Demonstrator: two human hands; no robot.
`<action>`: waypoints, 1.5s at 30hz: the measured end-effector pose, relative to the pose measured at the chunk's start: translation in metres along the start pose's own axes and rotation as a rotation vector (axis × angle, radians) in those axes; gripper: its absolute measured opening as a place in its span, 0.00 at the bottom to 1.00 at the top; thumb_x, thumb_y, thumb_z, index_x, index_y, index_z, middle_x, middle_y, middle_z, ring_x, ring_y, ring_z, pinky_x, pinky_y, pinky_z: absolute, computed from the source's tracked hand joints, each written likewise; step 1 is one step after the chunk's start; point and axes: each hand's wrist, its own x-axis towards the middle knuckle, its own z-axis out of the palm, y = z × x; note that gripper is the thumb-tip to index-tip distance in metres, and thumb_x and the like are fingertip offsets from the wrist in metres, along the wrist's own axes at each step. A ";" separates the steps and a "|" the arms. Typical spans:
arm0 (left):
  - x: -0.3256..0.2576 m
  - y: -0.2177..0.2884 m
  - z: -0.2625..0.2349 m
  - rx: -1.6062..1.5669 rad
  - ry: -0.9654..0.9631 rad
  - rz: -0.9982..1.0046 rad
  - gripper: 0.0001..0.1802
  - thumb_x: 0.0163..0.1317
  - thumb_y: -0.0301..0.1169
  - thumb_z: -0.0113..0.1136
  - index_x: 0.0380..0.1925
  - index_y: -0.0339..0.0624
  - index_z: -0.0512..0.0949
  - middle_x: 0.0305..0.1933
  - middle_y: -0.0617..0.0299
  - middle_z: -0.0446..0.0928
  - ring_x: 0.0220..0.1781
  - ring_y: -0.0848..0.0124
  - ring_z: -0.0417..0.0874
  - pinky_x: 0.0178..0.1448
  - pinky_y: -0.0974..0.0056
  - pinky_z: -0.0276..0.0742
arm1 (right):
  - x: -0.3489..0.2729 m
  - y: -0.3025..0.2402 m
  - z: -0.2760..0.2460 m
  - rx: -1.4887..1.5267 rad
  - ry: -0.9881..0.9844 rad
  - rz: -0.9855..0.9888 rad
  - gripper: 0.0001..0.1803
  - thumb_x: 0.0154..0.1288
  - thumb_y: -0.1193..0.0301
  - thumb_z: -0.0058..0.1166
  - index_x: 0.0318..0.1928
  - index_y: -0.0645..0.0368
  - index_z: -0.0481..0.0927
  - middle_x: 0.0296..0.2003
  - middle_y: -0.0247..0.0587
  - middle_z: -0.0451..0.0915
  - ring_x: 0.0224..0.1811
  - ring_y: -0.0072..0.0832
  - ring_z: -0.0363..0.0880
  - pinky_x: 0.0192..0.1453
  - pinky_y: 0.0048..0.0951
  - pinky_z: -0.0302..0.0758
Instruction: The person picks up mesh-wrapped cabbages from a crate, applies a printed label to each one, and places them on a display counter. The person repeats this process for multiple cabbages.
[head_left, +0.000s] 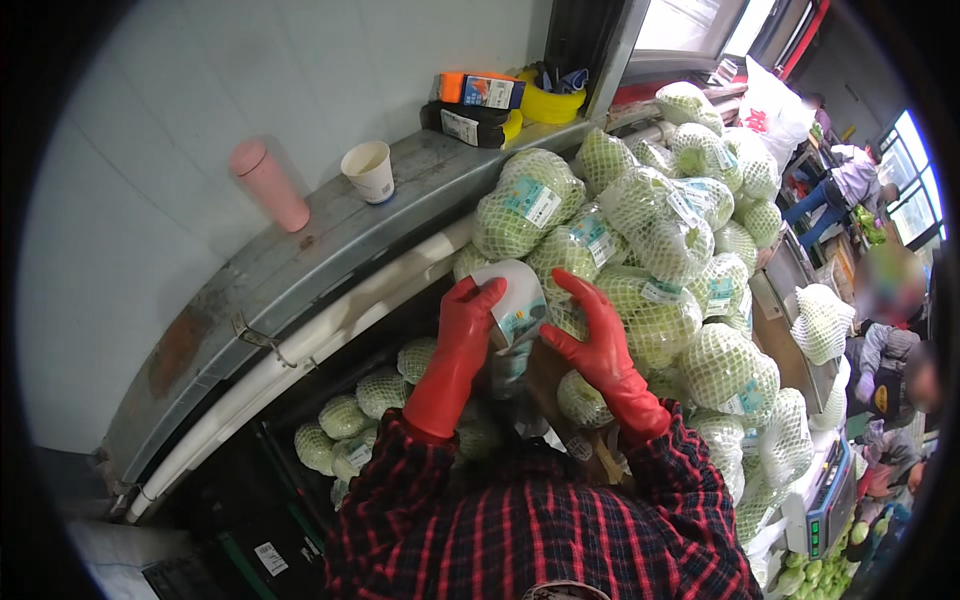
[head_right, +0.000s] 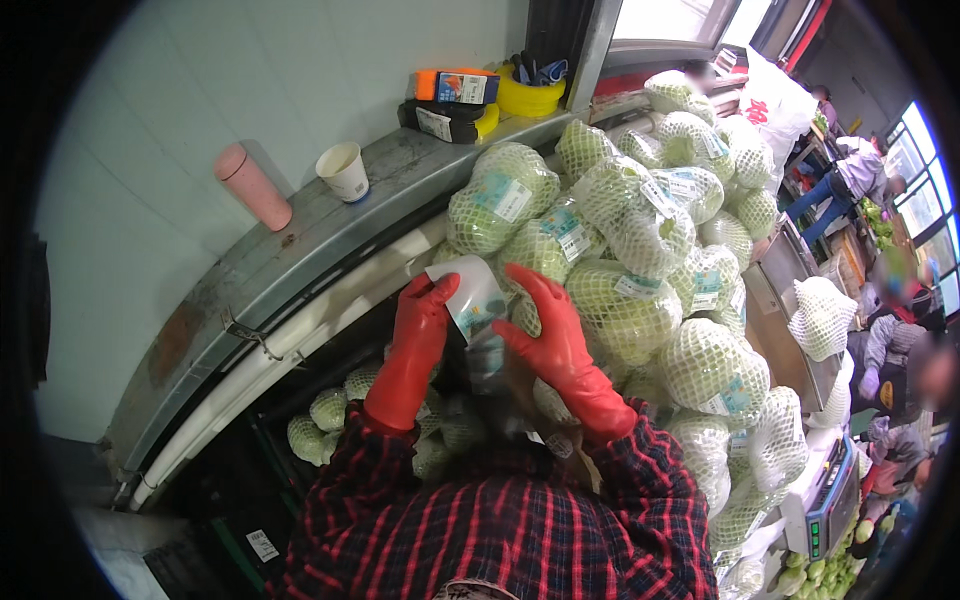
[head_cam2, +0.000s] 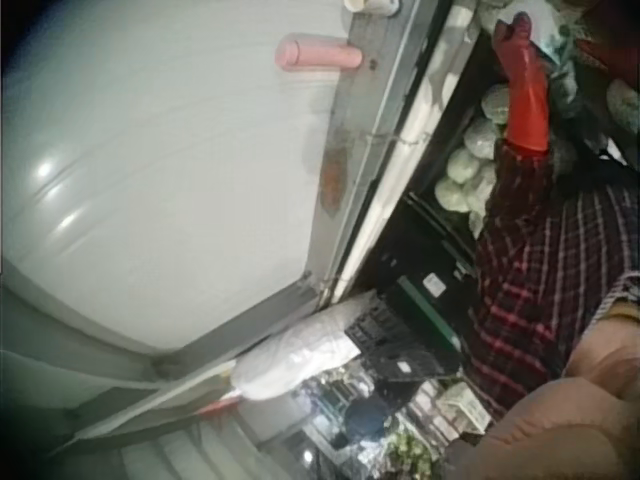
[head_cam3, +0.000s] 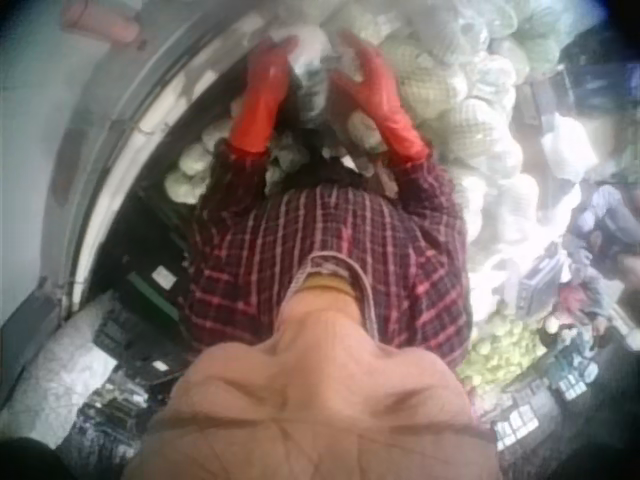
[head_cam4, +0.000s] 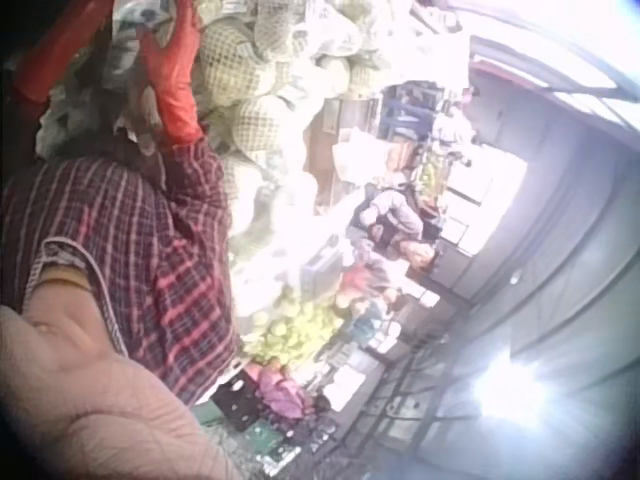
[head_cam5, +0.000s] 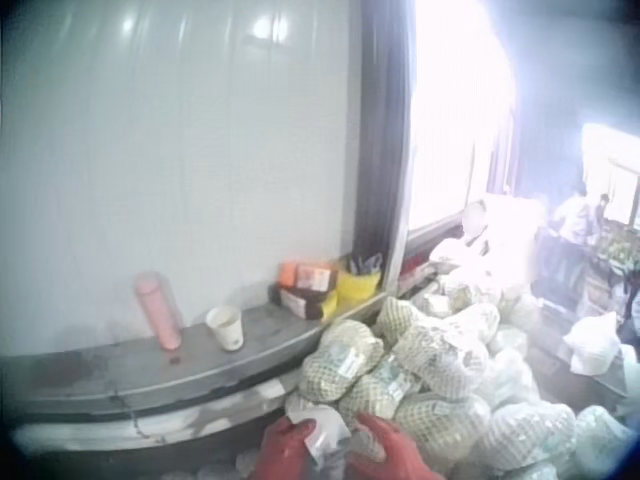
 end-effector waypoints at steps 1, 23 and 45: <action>0.000 -0.002 0.001 -0.002 0.015 -0.004 0.16 0.57 0.30 0.61 0.43 0.31 0.77 0.39 0.56 0.80 0.38 0.68 0.82 0.44 0.66 0.77 | 0.005 -0.005 -0.003 -0.143 -0.021 -0.127 0.32 0.47 0.73 0.63 0.57 0.51 0.71 0.50 0.44 0.73 0.53 0.41 0.70 0.58 0.40 0.66; 0.015 -0.028 0.107 0.472 -0.222 0.131 0.10 0.61 0.26 0.56 0.38 0.29 0.76 0.39 0.57 0.79 0.38 0.73 0.80 0.44 0.69 0.74 | 0.052 0.053 -0.098 -0.242 -0.335 -0.618 0.18 0.44 0.66 0.55 0.39 0.57 0.71 0.49 0.46 0.67 0.59 0.45 0.62 0.66 0.51 0.54; 0.048 -0.025 0.080 0.153 0.285 0.148 0.19 0.62 0.35 0.54 0.49 0.35 0.69 0.48 0.52 0.73 0.49 0.60 0.76 0.53 0.54 0.72 | 0.050 0.302 -0.366 0.648 0.522 0.681 0.06 0.55 0.75 0.61 0.30 0.58 0.75 0.28 0.36 0.78 0.28 0.26 0.78 0.33 0.26 0.78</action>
